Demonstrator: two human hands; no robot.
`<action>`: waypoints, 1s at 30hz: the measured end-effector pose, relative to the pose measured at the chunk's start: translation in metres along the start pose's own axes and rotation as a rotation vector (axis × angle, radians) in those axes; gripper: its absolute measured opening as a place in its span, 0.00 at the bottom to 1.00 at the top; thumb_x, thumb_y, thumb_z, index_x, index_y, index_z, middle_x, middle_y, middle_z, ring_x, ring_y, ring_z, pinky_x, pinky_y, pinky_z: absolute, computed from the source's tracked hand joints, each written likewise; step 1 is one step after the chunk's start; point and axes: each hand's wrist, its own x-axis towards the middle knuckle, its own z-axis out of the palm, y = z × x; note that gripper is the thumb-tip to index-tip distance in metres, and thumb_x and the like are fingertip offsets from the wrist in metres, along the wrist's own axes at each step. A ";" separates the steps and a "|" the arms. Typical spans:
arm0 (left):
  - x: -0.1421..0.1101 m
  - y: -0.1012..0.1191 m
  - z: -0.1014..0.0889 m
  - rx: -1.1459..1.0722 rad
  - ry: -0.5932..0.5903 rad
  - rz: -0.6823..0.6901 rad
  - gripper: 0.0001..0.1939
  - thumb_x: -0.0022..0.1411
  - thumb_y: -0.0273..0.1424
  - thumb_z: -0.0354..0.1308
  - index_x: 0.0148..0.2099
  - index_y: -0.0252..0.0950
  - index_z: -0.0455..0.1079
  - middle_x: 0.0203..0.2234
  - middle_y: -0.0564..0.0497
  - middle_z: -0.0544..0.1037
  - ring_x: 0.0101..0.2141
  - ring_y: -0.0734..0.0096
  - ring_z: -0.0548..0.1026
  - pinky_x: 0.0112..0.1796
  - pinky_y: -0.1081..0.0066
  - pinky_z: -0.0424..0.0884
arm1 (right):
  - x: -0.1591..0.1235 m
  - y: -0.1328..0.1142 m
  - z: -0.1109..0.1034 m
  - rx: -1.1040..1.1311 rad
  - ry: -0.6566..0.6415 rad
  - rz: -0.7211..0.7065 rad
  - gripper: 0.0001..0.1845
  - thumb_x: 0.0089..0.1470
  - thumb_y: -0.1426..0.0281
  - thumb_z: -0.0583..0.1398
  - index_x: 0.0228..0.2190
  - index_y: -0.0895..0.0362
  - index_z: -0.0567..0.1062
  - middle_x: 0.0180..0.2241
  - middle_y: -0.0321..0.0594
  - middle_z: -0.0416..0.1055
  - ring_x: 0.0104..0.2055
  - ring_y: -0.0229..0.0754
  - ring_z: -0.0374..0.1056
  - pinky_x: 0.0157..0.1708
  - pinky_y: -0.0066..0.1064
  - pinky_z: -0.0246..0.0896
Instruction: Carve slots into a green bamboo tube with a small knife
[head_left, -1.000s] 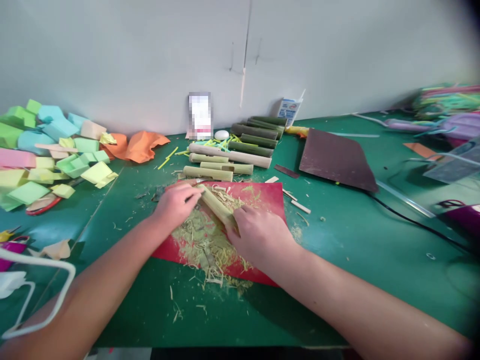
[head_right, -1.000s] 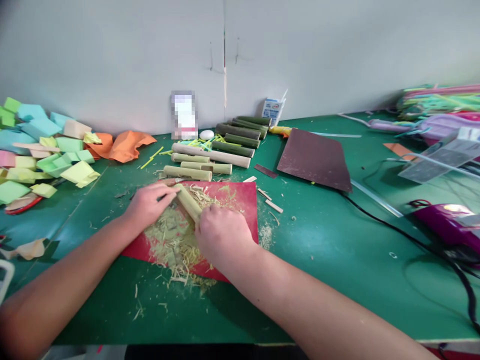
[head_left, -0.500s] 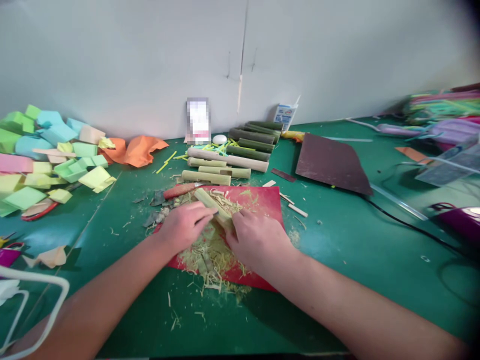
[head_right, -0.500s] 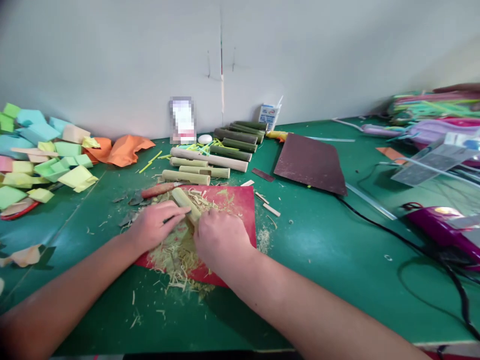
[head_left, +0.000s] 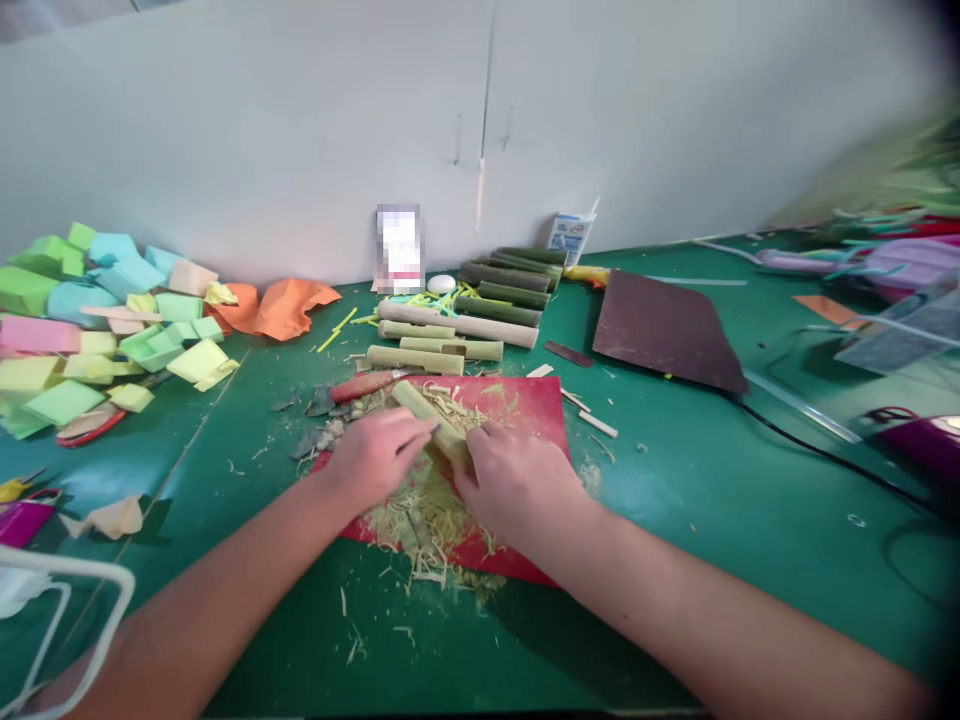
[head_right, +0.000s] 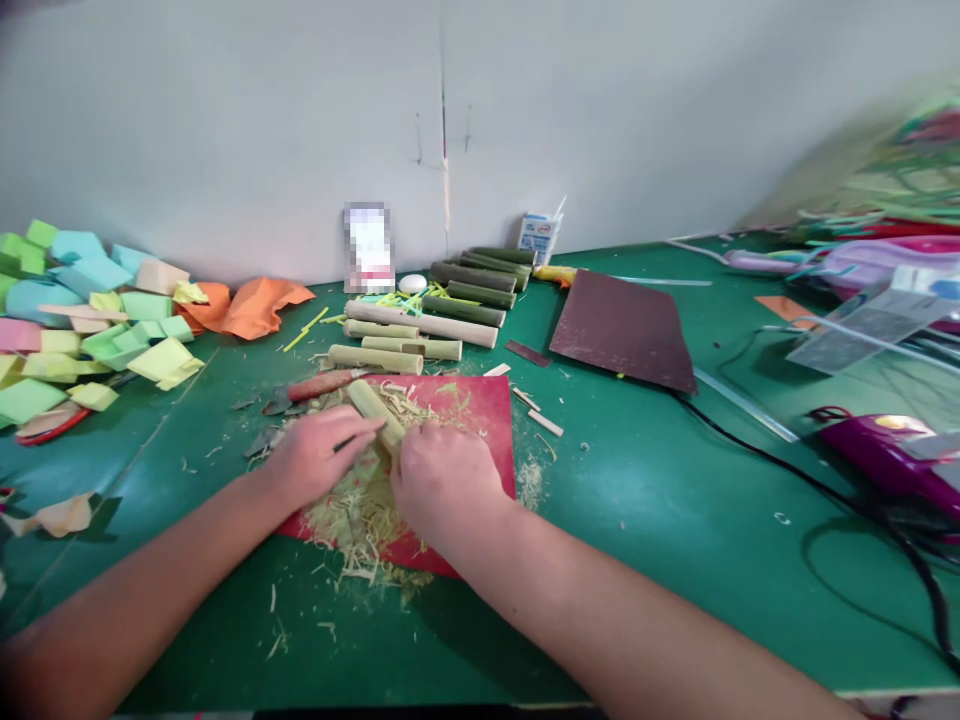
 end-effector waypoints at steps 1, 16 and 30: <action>0.000 0.001 0.000 -0.009 -0.010 0.010 0.13 0.63 0.30 0.51 0.48 0.37 0.72 0.32 0.48 0.77 0.33 0.69 0.75 0.36 0.70 0.72 | 0.000 0.000 0.000 0.002 0.002 -0.001 0.14 0.56 0.66 0.50 0.30 0.59 0.73 0.29 0.45 0.72 0.30 0.45 0.70 0.24 0.29 0.57; 0.001 -0.007 0.001 -0.026 0.067 -0.064 0.12 0.62 0.30 0.51 0.45 0.36 0.73 0.35 0.47 0.77 0.37 0.68 0.75 0.41 0.68 0.71 | -0.001 -0.001 0.001 -0.005 -0.021 -0.019 0.12 0.54 0.65 0.52 0.34 0.58 0.71 0.31 0.43 0.72 0.31 0.43 0.70 0.26 0.30 0.56; -0.001 -0.001 -0.001 0.035 0.143 -0.085 0.11 0.63 0.30 0.50 0.41 0.36 0.74 0.36 0.47 0.78 0.38 0.66 0.75 0.41 0.66 0.71 | 0.000 0.000 0.004 0.008 -0.001 -0.039 0.11 0.53 0.64 0.53 0.33 0.57 0.70 0.32 0.42 0.72 0.32 0.44 0.69 0.25 0.30 0.54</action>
